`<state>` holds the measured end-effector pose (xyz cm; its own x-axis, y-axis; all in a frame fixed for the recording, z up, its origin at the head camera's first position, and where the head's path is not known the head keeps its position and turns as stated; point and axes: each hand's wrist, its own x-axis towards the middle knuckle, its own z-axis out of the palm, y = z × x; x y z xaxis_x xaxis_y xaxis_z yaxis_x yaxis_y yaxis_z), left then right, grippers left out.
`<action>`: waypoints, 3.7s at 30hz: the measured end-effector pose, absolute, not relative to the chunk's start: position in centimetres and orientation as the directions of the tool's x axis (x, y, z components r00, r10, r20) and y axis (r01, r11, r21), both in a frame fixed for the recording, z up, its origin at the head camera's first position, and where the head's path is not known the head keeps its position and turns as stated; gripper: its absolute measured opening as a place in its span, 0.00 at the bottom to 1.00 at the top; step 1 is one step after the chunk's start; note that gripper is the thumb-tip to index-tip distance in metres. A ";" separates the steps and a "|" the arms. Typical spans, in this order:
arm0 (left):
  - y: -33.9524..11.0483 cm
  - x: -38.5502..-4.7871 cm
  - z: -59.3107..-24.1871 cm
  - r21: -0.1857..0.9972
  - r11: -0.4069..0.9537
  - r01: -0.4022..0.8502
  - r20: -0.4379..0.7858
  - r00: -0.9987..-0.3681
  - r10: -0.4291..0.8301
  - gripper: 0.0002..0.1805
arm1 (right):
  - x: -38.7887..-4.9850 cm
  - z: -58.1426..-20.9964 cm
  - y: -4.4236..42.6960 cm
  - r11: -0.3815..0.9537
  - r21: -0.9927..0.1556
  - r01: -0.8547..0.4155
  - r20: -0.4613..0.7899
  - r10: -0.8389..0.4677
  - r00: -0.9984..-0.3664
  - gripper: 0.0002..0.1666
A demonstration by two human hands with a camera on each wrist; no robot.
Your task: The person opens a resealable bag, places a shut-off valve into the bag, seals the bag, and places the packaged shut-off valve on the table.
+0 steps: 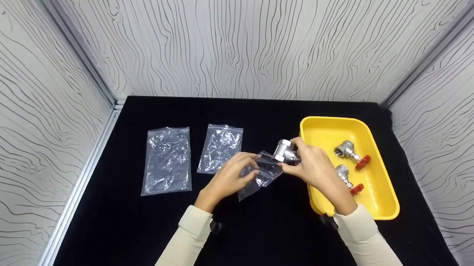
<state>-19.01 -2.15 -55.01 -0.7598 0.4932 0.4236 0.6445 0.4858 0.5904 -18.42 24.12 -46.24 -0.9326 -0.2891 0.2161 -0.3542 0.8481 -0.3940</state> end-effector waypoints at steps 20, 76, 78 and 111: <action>-2.2 -19.0 -55.2 0.587 0.478 0.654 0.432 -0.752 0.498 0.06 | -18.0 -47.2 22.9 0.837 -0.322 -0.442 0.200 -0.396 -0.896 0.37; -1.6 -18.3 -55.6 0.624 0.467 0.626 0.348 -0.758 0.552 0.03 | -18.8 -49.3 21.7 0.759 -0.404 -0.511 -0.036 -0.571 -0.820 0.30; -1.5 -18.3 -55.6 0.624 0.470 0.625 0.340 -0.758 0.557 0.03 | -18.8 -49.4 21.7 0.755 -0.425 -0.499 -0.053 -0.571 -0.819 0.31; -1.0 -17.9 -56.8 0.621 0.504 0.600 0.257 -0.763 0.593 0.04 | -19.3 -51.8 21.1 0.749 -0.475 -0.462 -0.066 -0.554 -0.830 0.31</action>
<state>-17.92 -1.02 -56.79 -0.7632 0.5928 0.2571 0.6005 0.5039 0.6209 -19.27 21.13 -51.82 -0.8301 -0.5538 -0.0660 -0.4617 0.7488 -0.4755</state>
